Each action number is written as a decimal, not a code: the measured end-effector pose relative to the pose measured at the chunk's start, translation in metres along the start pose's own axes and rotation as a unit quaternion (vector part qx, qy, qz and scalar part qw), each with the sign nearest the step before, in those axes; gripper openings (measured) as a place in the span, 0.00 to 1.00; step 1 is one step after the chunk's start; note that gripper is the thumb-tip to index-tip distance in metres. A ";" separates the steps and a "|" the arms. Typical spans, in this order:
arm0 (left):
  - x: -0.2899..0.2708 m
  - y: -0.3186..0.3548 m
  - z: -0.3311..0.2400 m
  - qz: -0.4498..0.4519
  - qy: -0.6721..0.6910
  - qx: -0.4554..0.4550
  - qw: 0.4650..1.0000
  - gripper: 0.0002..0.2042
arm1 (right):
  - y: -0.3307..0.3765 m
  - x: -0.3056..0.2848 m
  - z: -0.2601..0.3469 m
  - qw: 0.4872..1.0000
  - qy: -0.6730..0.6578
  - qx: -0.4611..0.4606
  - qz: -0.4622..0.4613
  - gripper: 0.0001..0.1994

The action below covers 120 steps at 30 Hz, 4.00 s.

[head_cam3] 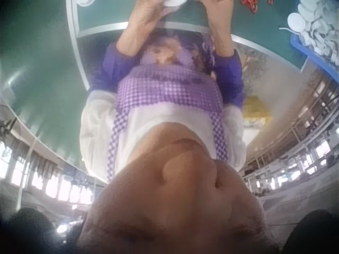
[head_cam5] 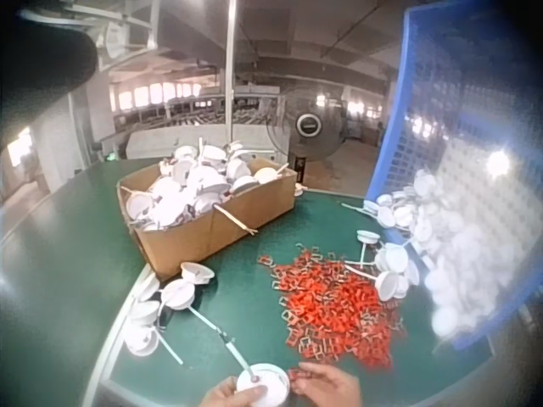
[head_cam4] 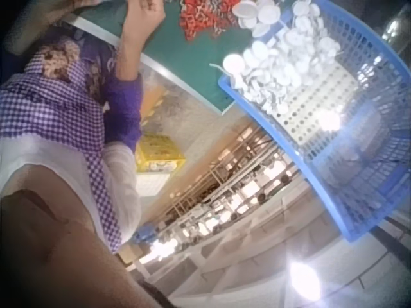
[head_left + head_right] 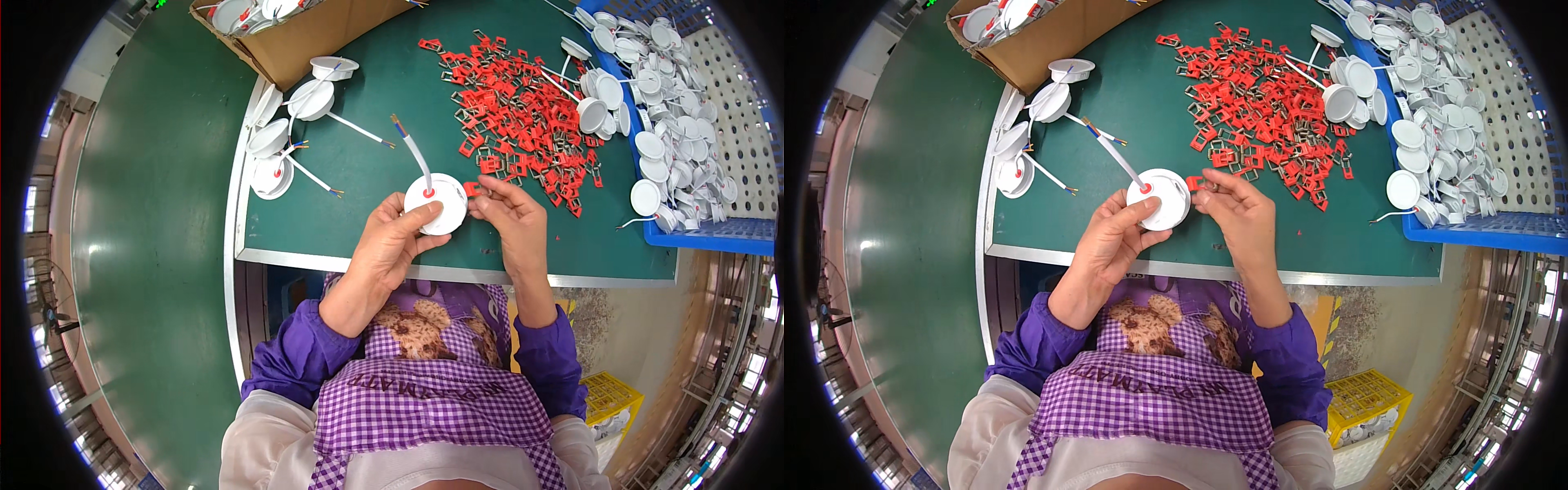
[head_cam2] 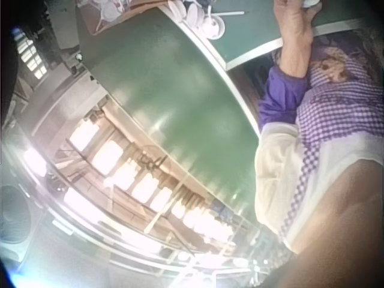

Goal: Assembling small white circular electronic components by attaching red clips manually.

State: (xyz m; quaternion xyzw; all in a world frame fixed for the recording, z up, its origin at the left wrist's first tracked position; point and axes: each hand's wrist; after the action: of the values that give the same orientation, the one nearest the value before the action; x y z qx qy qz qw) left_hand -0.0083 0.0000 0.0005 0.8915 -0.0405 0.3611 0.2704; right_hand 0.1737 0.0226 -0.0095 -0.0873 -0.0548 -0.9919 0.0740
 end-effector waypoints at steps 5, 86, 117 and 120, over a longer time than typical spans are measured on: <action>0.009 0.003 0.001 0.011 0.001 0.019 1.000 0.10 | 0.006 0.007 0.014 0.996 0.046 -0.051 -0.051 0.12; 0.041 -0.076 -0.219 -0.099 -0.613 0.455 0.638 0.21 | -0.037 -0.026 -0.014 0.775 0.579 -0.213 -0.134 0.18; 0.024 -0.018 -0.027 0.052 -0.164 0.117 0.978 0.10 | -0.008 0.006 0.029 0.977 0.149 -0.130 -0.085 0.06; 0.026 -0.016 -0.014 0.032 -0.095 0.123 0.987 0.12 | -0.003 0.016 0.028 0.962 0.223 -0.135 -0.082 0.06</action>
State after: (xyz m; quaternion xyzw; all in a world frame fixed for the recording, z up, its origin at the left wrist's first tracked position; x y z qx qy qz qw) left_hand 0.0061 0.0239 0.0189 0.9466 -0.0497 0.2851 0.1425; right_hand 0.1622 0.0270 0.0203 0.1314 0.0909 -0.9871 -0.0101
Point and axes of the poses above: each hand's wrist, its own y-axis away from the middle knuckle, its own x-axis out of the palm, z = x × y, and after that the axes turned 8 degrees about z, right-handed
